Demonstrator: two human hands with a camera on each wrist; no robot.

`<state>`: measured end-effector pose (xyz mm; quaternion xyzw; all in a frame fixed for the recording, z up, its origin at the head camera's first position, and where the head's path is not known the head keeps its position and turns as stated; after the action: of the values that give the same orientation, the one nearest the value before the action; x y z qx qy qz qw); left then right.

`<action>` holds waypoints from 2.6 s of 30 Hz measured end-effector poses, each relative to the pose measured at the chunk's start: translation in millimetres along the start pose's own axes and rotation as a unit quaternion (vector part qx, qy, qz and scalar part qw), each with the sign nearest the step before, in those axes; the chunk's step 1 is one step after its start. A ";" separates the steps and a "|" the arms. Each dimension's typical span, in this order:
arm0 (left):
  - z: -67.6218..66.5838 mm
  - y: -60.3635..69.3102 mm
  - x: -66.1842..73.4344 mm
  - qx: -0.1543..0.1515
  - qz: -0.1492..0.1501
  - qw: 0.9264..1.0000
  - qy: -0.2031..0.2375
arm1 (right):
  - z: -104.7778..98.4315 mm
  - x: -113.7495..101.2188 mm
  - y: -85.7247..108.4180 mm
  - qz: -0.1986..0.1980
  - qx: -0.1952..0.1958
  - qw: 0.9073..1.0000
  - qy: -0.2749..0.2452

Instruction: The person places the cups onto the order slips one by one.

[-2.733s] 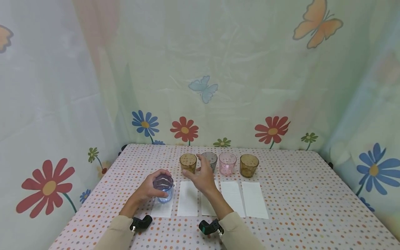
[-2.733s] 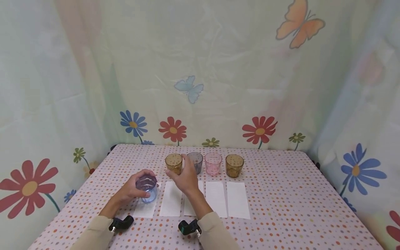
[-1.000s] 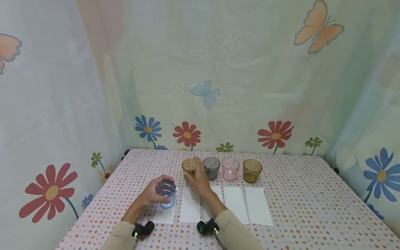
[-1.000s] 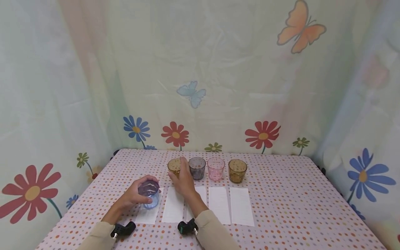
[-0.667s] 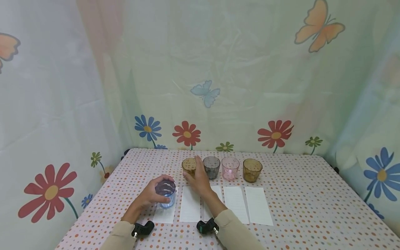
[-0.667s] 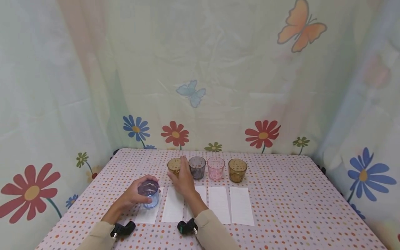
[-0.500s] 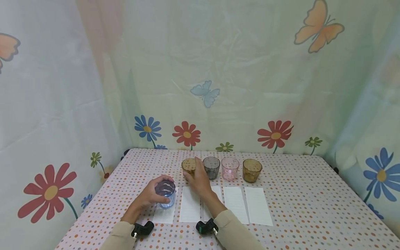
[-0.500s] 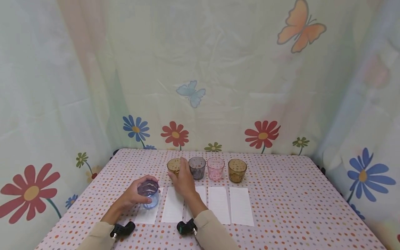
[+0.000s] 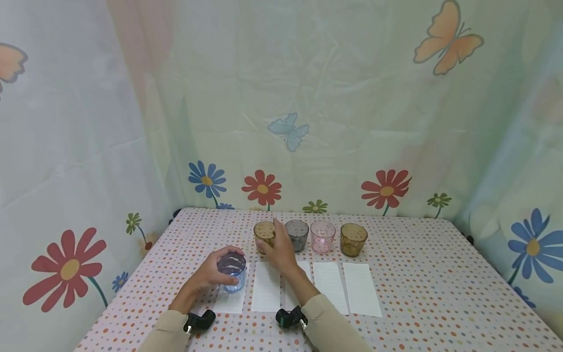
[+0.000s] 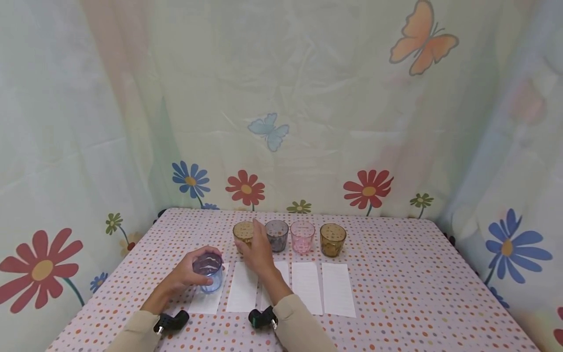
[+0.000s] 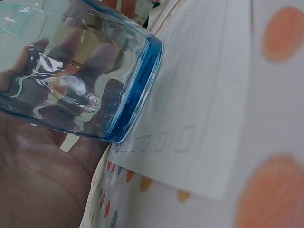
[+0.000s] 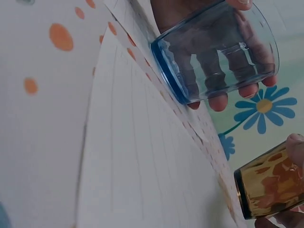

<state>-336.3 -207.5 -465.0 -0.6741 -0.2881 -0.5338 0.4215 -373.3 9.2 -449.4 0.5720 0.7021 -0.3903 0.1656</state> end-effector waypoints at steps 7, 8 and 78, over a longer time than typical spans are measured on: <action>0.1 1.1 1.5 -0.001 -0.001 1.000 -0.004 | -10.1 -4.7 -0.4 -0.001 -0.003 0.999 -0.040; 0.1 1.2 1.6 0.000 -0.001 1.000 -0.003 | -11.7 -5.3 -0.5 -0.004 -0.003 0.999 -0.043; 4.0 2.1 6.5 0.005 -0.016 1.000 -0.004 | -52.0 -10.5 28.4 -0.042 -0.189 0.971 -0.144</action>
<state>-330.9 -205.4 -459.6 -0.6693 -0.3034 -0.5364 0.4151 -332.6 41.6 -419.2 0.4383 0.7554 -0.3354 0.3532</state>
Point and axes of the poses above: each hand's wrist, its own y-axis away from the middle knuckle, its own z-axis out of the palm, x = y × z, the point moved 3 cm from there along -y, towards the middle knuckle, and after that the axes turned 13 degrees about y, right-handed, at the moved point
